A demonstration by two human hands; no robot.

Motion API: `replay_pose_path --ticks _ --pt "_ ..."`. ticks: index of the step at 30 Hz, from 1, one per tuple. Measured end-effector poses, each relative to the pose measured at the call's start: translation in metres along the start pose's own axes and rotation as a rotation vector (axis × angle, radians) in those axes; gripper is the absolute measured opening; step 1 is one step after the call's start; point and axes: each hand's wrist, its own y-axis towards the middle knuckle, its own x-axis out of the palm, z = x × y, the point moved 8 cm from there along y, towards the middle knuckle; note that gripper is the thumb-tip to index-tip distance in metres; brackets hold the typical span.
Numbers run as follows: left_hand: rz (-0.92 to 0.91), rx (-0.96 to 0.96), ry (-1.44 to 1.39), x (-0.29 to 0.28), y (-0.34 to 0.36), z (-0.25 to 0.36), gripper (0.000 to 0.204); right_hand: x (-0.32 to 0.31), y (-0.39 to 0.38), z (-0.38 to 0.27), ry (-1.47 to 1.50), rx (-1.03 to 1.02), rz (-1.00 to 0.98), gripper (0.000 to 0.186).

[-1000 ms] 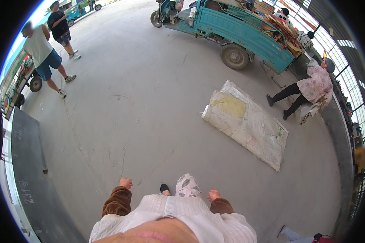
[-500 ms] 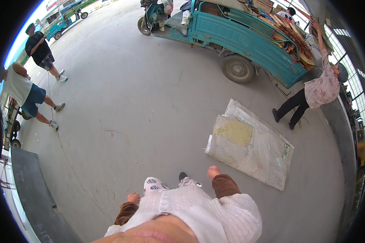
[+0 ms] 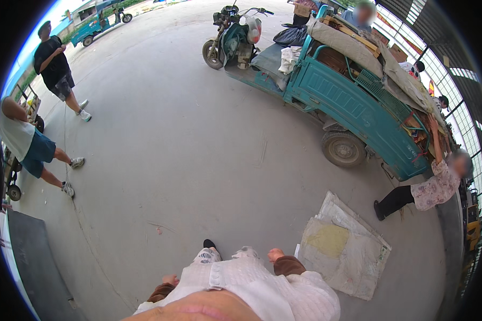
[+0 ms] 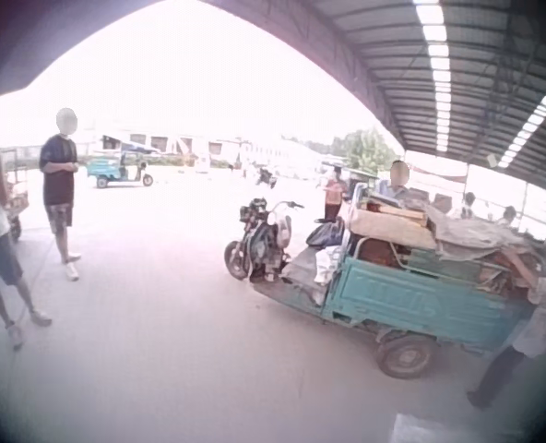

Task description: The person picks up cardboard boxes one at a time from a concrete counter, carries them across the market area, and places them onto stacks on the counter.

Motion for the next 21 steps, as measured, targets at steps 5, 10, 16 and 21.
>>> replay_pose_path --ticks 5,10,16,21 --pt "0.081 0.458 0.111 -0.03 0.099 0.297 0.022 -0.004 -0.011 -0.102 0.008 0.113 0.061 0.032" --pt "0.076 0.819 0.078 0.007 0.101 0.556 0.043 -0.039 0.09 -0.183 -0.22 0.035 -0.03 0.021" --pt "-0.051 0.362 0.084 0.003 0.186 0.555 0.015 -0.08 0.228 -0.395 0.26 0.077 0.137 0.025" --pt "0.1 0.031 -0.088 -0.038 0.177 0.508 0.013 -0.121 0.311 -0.665 0.127 -0.279 0.053 0.039"
